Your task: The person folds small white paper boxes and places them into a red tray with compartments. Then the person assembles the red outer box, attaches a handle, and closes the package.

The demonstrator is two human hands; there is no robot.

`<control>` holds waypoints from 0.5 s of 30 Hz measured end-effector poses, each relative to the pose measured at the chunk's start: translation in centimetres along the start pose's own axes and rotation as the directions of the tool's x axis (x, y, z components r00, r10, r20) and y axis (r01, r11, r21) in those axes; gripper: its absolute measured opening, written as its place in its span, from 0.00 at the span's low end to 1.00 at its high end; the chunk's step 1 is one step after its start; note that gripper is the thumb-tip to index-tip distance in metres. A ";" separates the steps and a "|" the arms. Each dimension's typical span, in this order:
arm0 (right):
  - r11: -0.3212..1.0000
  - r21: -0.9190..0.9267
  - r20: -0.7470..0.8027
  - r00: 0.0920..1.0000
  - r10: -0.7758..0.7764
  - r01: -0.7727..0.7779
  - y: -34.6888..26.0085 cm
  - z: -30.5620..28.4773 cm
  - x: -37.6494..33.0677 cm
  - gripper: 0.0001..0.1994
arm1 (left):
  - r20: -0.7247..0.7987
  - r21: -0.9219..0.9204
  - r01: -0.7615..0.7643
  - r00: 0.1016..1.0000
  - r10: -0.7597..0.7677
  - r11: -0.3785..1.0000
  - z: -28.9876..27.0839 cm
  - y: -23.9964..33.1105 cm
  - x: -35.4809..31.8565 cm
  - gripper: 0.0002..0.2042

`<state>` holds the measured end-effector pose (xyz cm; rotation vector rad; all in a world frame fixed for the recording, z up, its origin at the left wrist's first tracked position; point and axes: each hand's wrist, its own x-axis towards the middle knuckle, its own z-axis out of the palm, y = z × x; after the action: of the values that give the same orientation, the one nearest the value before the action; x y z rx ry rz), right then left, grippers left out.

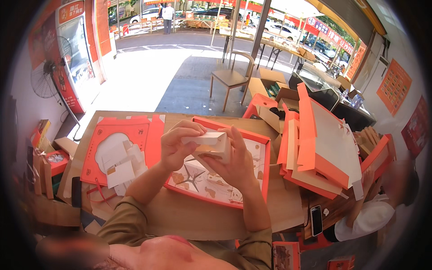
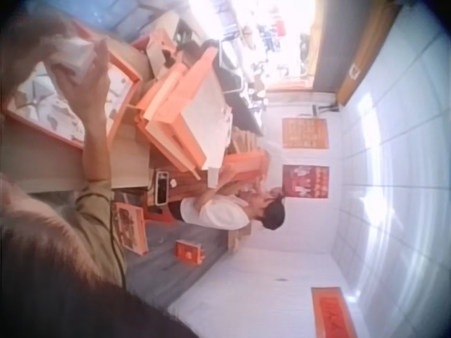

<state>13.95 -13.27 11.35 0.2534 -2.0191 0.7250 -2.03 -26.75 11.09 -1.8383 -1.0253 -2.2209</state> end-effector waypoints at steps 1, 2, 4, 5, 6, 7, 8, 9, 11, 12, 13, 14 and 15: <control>1.000 -0.009 0.011 1.000 -0.020 0.020 0.0 0.0 0.1 0.55 | -0.042 -0.091 0.077 0.996 -0.082 0.993 0.4 0.2 -0.3 0.14; 0.999 -0.036 0.048 0.999 -0.022 0.023 0.0 -0.1 0.0 0.57 | -0.076 -0.184 0.150 0.983 -0.166 0.972 0.9 0.6 -0.6 0.16; 0.996 -0.087 0.122 0.992 -0.021 0.032 0.2 -0.3 -0.2 0.62 | -0.034 -0.123 0.117 0.992 -0.122 0.985 0.8 0.5 -0.7 0.17; 0.994 -0.102 0.103 0.994 -0.027 0.038 0.0 -0.2 0.0 0.63 | 0.054 0.023 -0.001 0.999 0.000 1.000 0.0 -0.2 -0.4 0.18; 0.992 -0.120 0.083 0.996 -0.029 0.039 -0.3 -0.1 0.1 0.63 | 0.158 0.153 -0.130 0.982 0.105 0.980 -0.3 -0.6 -0.2 0.19; 0.990 -0.139 0.063 0.998 -0.031 0.039 -0.5 -0.1 0.2 0.63 | 0.170 0.132 -0.124 0.980 0.101 0.983 -0.2 -0.7 -0.1 0.19; 0.990 -0.134 0.057 0.997 -0.044 0.051 -0.4 -0.2 0.3 0.63 | 0.182 0.112 -0.118 0.979 0.096 0.987 0.0 -0.7 0.0 0.19; 0.990 -0.128 0.050 0.997 -0.057 0.063 -0.2 -0.3 0.4 0.63 | 0.193 0.092 -0.111 0.977 0.091 0.990 0.2 -0.5 0.1 0.19; 0.993 -0.099 0.029 0.998 -0.060 0.062 0.0 -0.4 0.3 0.62 | 0.207 0.044 -0.102 0.974 0.091 0.994 0.2 0.1 0.5 0.19; 0.996 -0.075 0.015 0.999 -0.051 0.052 0.0 -0.3 0.2 0.61 | 0.207 0.047 -0.081 0.976 0.069 0.996 0.1 0.2 0.6 0.18; 0.998 -0.051 0.001 0.999 -0.041 0.041 -0.1 -0.2 0.2 0.60 | 0.206 0.051 -0.061 0.977 0.049 0.997 -0.1 0.2 0.7 0.18; 0.997 -0.059 0.010 0.999 -0.044 0.045 0.0 -0.2 0.3 0.60 | 0.198 0.082 -0.023 0.980 0.006 0.996 -0.4 -0.1 0.5 0.18; 0.997 -0.069 0.019 0.999 -0.039 0.040 0.0 -0.2 0.2 0.60 | 0.188 0.108 0.023 0.981 -0.043 0.994 -0.6 -0.2 0.2 0.18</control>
<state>13.99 -13.17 11.59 0.2586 -2.0461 0.6288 -2.70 -26.84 11.08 -2.0320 -1.1880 -1.9954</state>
